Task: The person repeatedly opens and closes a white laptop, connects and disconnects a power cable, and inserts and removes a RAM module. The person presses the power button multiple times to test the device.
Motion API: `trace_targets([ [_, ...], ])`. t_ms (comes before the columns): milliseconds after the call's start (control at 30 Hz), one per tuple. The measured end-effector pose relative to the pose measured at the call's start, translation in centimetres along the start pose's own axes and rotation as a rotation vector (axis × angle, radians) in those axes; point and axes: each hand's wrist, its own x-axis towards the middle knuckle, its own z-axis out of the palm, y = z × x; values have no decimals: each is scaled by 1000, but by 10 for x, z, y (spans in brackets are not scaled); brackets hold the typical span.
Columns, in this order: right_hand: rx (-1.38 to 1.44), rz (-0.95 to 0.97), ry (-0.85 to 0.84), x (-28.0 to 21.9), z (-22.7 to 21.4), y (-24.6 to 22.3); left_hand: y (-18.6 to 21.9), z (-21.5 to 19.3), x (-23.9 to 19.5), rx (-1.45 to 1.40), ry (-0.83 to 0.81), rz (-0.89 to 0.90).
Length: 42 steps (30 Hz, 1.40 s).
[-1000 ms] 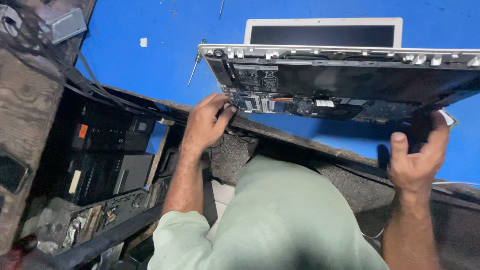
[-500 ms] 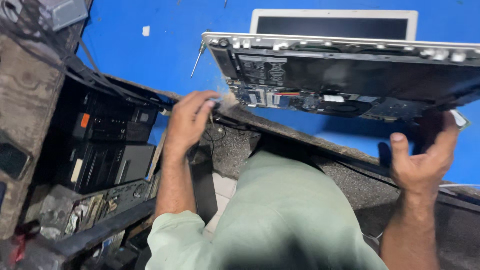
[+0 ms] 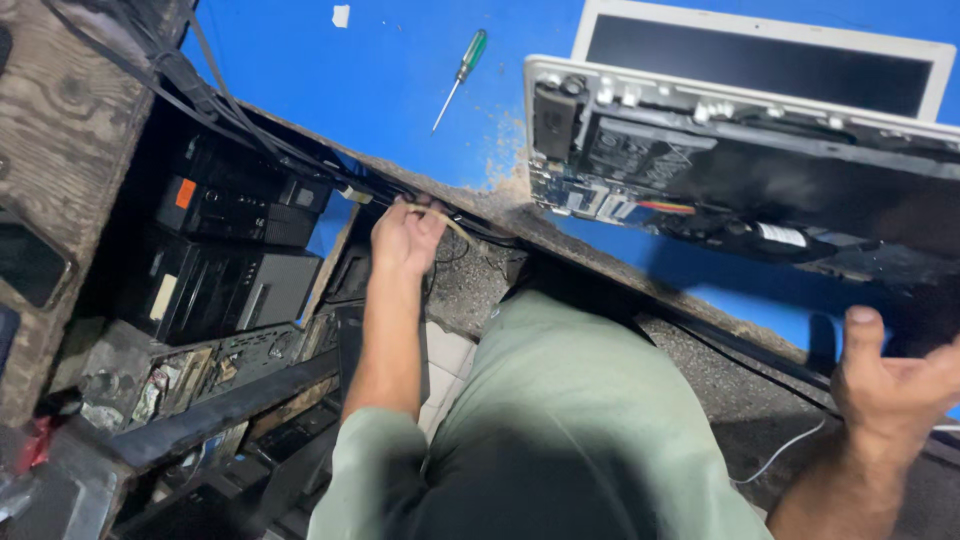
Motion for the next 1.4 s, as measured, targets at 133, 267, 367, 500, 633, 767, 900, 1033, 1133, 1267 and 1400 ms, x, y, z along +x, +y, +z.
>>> trace_targets([
  [133,-21,-29,23,-6,2,3,26,56,74,94,62,54],
  [267,-52,52,57,-17,1,14,67,88,127,563,171,216],
  [367,-236,-14,74,-17,2,16,79,85,144,1041,225,302],
  [500,-109,-51,88,-11,9,-1,78,60,152,1620,196,366],
  [633,32,40,152,-8,17,-21,68,34,148,1987,24,375],
  [767,7,83,247,-7,7,-19,68,14,114,2167,-264,383],
  [900,80,4,255,-10,-6,-4,99,34,41,2165,-708,306],
  [1033,120,-45,232,5,-18,2,135,85,-48,1966,-1115,69],
  [1133,134,-36,173,19,-18,5,134,131,-96,1715,-1237,258],
  [1267,186,24,190,28,-20,17,92,181,-127,1406,-1065,805],
  [1400,246,82,151,35,-18,26,61,209,-130,1323,-1096,896],
])
